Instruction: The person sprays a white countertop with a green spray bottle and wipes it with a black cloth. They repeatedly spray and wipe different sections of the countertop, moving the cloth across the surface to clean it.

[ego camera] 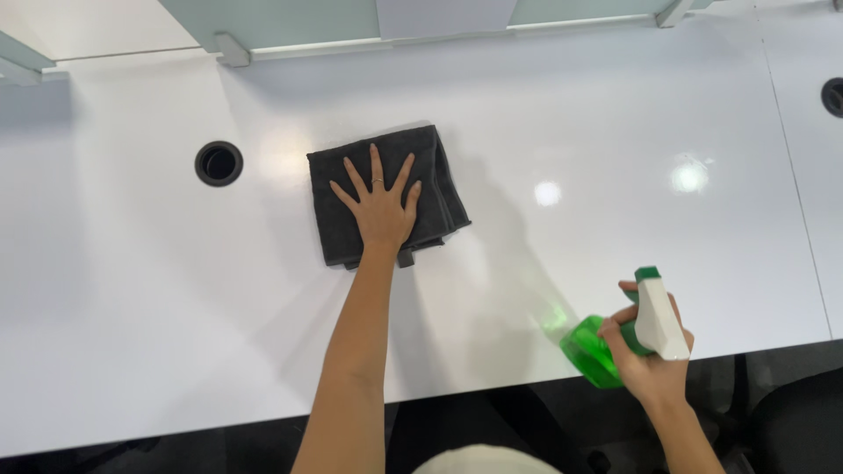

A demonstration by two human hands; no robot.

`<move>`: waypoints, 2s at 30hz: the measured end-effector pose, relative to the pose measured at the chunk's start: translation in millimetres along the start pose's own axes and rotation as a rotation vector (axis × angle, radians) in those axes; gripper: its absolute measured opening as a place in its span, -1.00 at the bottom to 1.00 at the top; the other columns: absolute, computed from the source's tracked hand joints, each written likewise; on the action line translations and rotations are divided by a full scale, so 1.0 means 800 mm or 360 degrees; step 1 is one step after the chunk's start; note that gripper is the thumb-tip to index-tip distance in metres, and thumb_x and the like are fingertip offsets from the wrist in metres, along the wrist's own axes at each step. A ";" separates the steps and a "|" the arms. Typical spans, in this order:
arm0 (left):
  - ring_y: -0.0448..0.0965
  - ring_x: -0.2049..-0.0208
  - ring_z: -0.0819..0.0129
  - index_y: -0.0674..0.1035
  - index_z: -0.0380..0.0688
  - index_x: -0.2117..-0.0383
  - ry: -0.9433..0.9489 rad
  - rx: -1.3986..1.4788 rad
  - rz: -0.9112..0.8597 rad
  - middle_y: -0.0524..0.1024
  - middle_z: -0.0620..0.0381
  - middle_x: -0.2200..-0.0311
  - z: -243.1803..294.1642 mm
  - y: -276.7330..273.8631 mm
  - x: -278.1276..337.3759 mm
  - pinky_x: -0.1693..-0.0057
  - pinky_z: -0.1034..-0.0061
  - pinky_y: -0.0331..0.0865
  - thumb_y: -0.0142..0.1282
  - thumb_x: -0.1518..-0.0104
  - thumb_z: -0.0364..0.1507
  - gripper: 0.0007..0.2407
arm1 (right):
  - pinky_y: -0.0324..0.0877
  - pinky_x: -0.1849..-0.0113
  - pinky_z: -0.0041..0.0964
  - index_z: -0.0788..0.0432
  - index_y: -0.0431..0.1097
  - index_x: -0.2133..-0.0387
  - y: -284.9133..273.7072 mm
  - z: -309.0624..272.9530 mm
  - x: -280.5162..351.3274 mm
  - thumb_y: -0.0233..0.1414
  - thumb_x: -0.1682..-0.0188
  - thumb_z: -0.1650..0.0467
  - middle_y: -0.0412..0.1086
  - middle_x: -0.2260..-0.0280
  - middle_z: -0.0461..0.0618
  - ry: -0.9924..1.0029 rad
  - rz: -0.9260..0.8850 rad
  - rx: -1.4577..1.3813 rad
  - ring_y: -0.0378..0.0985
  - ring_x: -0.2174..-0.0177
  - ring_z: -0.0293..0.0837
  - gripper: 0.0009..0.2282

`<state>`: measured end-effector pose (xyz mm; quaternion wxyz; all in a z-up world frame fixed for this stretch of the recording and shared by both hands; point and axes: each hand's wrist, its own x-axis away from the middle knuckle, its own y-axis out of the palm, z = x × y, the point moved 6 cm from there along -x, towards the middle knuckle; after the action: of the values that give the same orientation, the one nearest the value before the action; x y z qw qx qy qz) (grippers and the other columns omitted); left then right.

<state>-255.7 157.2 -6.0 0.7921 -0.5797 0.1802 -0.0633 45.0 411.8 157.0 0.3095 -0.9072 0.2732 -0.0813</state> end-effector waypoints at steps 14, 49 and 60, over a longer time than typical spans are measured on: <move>-0.05 -0.43 -0.24 0.41 0.38 -0.28 -0.0033 0.0173 -0.0069 0.07 0.04 -0.43 0.059 -0.072 0.233 -0.35 -0.44 -0.33 -0.03 -0.28 -0.21 -0.60 | 0.51 0.24 -0.29 0.31 0.32 -0.06 -0.003 0.022 0.036 0.12 0.16 0.56 0.50 0.52 -0.02 0.0063 -0.0074 0.0027 0.64 0.42 -0.19 -0.56; -0.15 -0.46 -0.18 0.37 0.48 -0.30 -0.0143 0.0086 0.0066 0.06 0.13 -0.44 -0.002 0.018 -0.095 -0.35 -0.45 -0.44 -0.16 -0.33 -0.11 -0.62 | 0.46 0.14 -0.33 0.39 0.12 -0.19 0.132 -0.001 -0.216 0.08 -0.04 0.61 0.41 0.39 0.00 -0.0467 0.0278 -0.0473 0.53 0.33 -0.23 -0.56; -0.11 -0.44 -0.16 0.33 0.54 -0.30 -0.0077 0.0027 0.0044 0.10 0.15 -0.43 -0.033 0.055 -0.228 -0.34 -0.44 -0.40 -0.19 -0.31 -0.05 -0.60 | 0.53 0.20 -0.25 0.37 0.07 -0.18 0.139 0.004 -0.224 -0.01 -0.03 0.64 0.38 0.31 0.06 -0.0416 0.0430 -0.0563 0.53 0.36 -0.16 -0.56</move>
<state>-439.0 203.7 -15.8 0.8019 -0.5718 0.1685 -0.0400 -153.4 437.9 90.6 0.1868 -0.9053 0.3595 0.1278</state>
